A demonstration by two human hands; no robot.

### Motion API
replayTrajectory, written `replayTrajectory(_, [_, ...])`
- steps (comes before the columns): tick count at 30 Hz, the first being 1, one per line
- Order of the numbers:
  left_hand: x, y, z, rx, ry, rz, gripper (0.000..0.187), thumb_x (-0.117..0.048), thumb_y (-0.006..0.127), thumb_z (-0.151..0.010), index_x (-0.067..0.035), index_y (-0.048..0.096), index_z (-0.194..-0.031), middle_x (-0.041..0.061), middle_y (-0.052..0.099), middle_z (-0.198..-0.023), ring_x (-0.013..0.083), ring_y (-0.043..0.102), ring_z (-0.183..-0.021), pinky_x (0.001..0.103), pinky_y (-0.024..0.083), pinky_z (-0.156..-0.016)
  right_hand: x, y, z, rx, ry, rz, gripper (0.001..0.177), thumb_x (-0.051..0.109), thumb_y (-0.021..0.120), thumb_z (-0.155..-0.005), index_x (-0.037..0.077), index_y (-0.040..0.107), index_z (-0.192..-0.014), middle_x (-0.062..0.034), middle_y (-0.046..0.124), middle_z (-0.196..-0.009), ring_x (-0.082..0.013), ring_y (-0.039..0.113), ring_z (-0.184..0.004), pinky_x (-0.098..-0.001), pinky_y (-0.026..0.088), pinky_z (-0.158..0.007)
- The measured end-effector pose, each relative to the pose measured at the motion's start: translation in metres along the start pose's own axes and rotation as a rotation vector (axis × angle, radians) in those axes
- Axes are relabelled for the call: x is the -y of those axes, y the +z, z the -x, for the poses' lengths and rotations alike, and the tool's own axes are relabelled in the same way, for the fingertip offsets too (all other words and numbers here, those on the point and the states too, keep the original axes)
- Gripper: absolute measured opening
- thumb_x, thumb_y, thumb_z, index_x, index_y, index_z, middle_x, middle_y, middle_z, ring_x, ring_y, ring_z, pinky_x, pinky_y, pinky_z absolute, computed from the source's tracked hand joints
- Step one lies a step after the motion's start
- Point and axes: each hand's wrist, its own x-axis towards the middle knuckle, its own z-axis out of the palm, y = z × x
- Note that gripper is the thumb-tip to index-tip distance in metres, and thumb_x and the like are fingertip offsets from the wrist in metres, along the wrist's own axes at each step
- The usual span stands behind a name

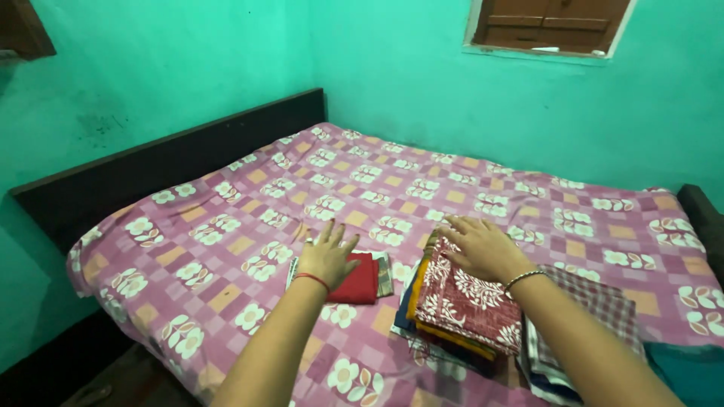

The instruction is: The person folds a patterned cloth and places it on a bed with other folded items. The person then wipes a wall shelf with a small cloth, places a red cloth on the shelf, and adds a folded checkered cloth on top.

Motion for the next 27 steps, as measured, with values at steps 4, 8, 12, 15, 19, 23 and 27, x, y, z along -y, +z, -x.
replayTrajectory(4, [0.039,0.03,-0.01,0.055,-0.066,-0.06,0.068,-0.059,0.046,-0.1,-0.031,0.028,-0.16,0.005,0.019,-0.17,0.0274,0.009,-0.158,0.064,0.014,-0.124,0.012,0.03,-0.039,0.138,0.035,-0.021,0.058,0.048,0.05,-0.097,0.021,0.045,-0.149,-0.0072,0.037,-0.159,-0.0266,0.035,-0.147,-0.0526,0.032,-0.116])
replayTrajectory(8, [0.068,0.061,-0.022,0.128,-0.084,-0.047,0.069,-0.058,0.045,-0.1,-0.031,0.024,-0.16,0.006,0.016,-0.17,0.0291,0.005,-0.158,0.065,0.013,-0.122,0.011,0.07,-0.08,0.203,0.044,-0.015,0.055,0.051,0.048,-0.099,0.023,0.048,-0.146,-0.0037,0.045,-0.155,-0.025,0.037,-0.148,-0.051,0.035,-0.117])
replayTrajectory(12, [0.11,0.08,-0.046,0.263,-0.111,-0.046,0.069,-0.061,0.039,-0.102,-0.031,0.021,-0.161,0.007,0.013,-0.17,0.0309,0.001,-0.158,0.064,0.01,-0.123,0.016,0.109,-0.126,0.373,0.141,-0.053,0.052,0.051,0.049,-0.1,0.025,0.051,-0.145,-0.0032,0.049,-0.153,-0.0256,0.046,-0.143,-0.0502,0.043,-0.115])
replayTrajectory(15, [0.126,0.112,-0.061,0.273,-0.152,0.03,0.069,-0.059,0.042,-0.101,-0.031,0.023,-0.162,0.007,0.017,-0.17,0.0293,0.005,-0.158,0.061,0.011,-0.125,0.022,0.147,-0.146,0.434,0.111,-0.175,0.055,0.048,0.054,-0.098,0.024,0.049,-0.147,-0.005,0.052,-0.15,-0.0269,0.049,-0.139,-0.0464,0.046,-0.113])
replayTrajectory(19, [0.137,0.157,-0.079,0.309,-0.165,0.094,0.067,-0.055,0.042,-0.103,-0.029,0.025,-0.162,0.008,0.021,-0.169,0.0299,0.007,-0.159,0.062,0.01,-0.124,0.047,0.194,-0.144,0.528,0.089,-0.247,0.056,0.042,0.059,-0.096,0.025,0.048,-0.148,-0.0048,0.049,-0.153,-0.0273,0.049,-0.139,-0.0425,0.046,-0.113])
replayTrajectory(23, [0.132,0.196,-0.092,0.416,-0.088,0.016,0.067,-0.056,0.044,-0.102,-0.03,0.023,-0.161,0.007,0.016,-0.17,0.0295,0.004,-0.159,0.064,0.0,-0.124,0.073,0.236,-0.125,0.603,0.074,-0.346,0.055,0.033,0.065,-0.092,0.024,0.052,-0.145,-0.0074,0.047,-0.152,-0.0272,0.046,-0.142,-0.041,0.044,-0.114])
replayTrajectory(27, [0.134,0.23,-0.118,0.472,-0.028,0.085,0.072,-0.054,0.055,-0.098,-0.03,0.027,-0.161,0.007,0.018,-0.17,0.0305,0.006,-0.159,0.062,-0.001,-0.126,0.089,0.271,-0.125,0.587,0.094,-0.431,0.054,0.029,0.067,-0.092,0.019,0.053,-0.143,-0.0106,0.047,-0.151,-0.0297,0.044,-0.141,-0.0406,0.042,-0.114])
